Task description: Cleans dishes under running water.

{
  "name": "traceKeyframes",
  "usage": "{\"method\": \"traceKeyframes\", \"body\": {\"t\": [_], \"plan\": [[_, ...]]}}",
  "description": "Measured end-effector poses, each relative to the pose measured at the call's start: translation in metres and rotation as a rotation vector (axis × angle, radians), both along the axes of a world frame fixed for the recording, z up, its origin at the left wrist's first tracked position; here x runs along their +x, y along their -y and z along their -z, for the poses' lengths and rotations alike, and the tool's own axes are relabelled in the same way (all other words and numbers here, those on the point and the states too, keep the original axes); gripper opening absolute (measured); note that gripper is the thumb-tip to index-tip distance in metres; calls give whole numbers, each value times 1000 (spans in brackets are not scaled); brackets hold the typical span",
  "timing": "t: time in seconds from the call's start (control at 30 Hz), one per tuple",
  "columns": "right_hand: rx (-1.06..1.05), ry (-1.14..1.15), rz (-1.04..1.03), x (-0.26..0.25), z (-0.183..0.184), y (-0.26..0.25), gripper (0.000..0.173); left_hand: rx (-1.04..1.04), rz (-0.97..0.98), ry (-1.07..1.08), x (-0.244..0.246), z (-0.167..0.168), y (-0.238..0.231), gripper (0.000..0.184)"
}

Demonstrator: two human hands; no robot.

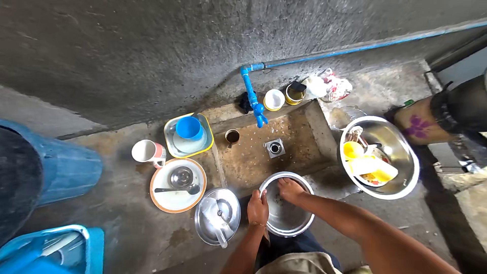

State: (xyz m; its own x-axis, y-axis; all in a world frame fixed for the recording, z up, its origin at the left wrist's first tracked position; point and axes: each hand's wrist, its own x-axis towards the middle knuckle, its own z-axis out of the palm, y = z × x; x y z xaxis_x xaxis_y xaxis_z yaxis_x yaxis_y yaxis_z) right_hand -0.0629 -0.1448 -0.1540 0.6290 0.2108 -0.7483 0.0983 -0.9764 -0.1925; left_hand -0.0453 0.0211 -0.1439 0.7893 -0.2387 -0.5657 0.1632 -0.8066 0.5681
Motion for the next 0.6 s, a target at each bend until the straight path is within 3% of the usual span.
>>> {"method": "traceKeyframes", "body": {"t": [0.13, 0.27, 0.37, 0.47, 0.57, 0.6], "plan": [[138, 132, 170, 5, 8, -23, 42, 20, 4, -1, 1, -2, 2, 39], [-124, -10, 6, -13, -5, -6, 39, 15, 10, -5, 2, -3, 1, 39], [-215, -230, 251, -39, -10, -15, 33, -22, -34, 31, -2, -1, 4, 38], [39, -456, 546, -50, -7, -37, 37, -15, -33, 6, -2, -3, 3, 39], [533, -428, 874, -52, 6, -33, 39, -20, -40, -7, 1, -3, 3, 40], [632, -408, 893, -51, 0, -33, 42, -28, -51, 0, 1, -3, 2, 39]]}}
